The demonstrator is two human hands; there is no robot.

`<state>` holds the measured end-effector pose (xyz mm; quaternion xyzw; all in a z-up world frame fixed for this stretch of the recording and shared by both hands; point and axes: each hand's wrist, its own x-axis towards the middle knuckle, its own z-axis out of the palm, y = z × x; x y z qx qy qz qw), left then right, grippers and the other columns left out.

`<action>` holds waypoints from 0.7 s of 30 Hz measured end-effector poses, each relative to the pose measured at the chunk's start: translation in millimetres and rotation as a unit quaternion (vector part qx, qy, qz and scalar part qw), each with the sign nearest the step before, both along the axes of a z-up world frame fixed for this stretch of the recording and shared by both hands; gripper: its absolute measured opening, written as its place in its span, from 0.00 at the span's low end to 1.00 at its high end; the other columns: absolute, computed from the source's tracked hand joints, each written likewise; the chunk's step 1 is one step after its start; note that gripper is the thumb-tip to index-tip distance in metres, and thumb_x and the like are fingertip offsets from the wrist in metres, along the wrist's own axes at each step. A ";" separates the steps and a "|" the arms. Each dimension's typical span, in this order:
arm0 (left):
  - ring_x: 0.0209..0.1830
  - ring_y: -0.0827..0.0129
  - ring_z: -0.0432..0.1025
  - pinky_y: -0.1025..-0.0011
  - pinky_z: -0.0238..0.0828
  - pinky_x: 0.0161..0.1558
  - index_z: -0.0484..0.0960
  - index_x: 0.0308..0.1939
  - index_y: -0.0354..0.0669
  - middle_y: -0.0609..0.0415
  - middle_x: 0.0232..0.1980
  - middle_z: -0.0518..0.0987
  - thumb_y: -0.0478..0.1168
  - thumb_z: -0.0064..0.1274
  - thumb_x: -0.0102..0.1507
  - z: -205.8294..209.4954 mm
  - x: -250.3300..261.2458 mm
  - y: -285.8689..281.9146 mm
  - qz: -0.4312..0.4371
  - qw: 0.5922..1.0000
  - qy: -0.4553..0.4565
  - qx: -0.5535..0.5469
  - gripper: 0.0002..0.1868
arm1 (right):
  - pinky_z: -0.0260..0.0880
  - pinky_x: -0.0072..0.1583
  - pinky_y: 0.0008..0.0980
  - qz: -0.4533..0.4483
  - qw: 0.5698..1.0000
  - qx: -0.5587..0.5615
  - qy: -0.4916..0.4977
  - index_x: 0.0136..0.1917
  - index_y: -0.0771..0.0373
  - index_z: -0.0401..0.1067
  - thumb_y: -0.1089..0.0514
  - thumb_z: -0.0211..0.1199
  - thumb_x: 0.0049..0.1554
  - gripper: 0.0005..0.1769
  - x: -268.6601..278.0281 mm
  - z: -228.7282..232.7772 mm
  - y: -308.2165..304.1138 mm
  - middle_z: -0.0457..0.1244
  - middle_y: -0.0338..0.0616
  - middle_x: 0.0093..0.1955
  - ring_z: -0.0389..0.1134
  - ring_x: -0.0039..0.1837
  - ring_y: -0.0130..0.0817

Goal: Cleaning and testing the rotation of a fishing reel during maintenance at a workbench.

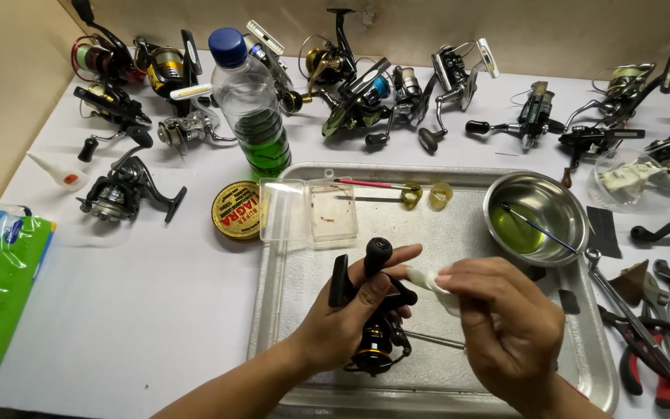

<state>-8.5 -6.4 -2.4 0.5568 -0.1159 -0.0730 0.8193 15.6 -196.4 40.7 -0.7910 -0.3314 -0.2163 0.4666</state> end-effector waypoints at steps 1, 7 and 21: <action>0.52 0.63 0.74 0.65 0.81 0.50 0.70 0.67 0.34 0.47 0.75 0.68 0.49 0.38 0.72 2.8 -1.0 0.1 0.000 1.000 0.000 -0.001 0.26 | 0.75 0.55 0.32 0.000 1.000 -0.001 0.000 0.46 0.67 0.75 0.67 0.52 0.62 0.10 -1.2 -4.3 0.5 0.70 0.53 0.45 0.74 0.48 0.41; 0.68 0.58 0.70 0.61 0.73 0.63 0.68 0.70 0.39 0.40 0.65 0.75 0.59 0.36 0.70 15.2 -2.2 2.9 0.008 0.993 -0.051 0.104 0.33 | 0.78 0.60 0.34 0.098 0.994 -0.040 0.026 0.52 0.66 0.77 0.68 0.59 0.59 0.09 -2.7 -14.4 9.4 0.71 0.51 0.54 0.76 0.56 0.42; 0.55 0.69 0.78 0.69 0.68 0.53 0.81 0.59 0.48 0.55 0.51 0.86 0.53 0.35 0.70 14.3 3.1 9.5 0.142 0.969 0.006 0.204 0.24 | 0.74 0.52 0.43 0.091 0.976 -0.196 -0.027 0.46 0.59 0.78 0.53 0.70 0.56 0.09 23.8 -19.2 -13.6 0.71 0.49 0.52 0.72 0.53 0.46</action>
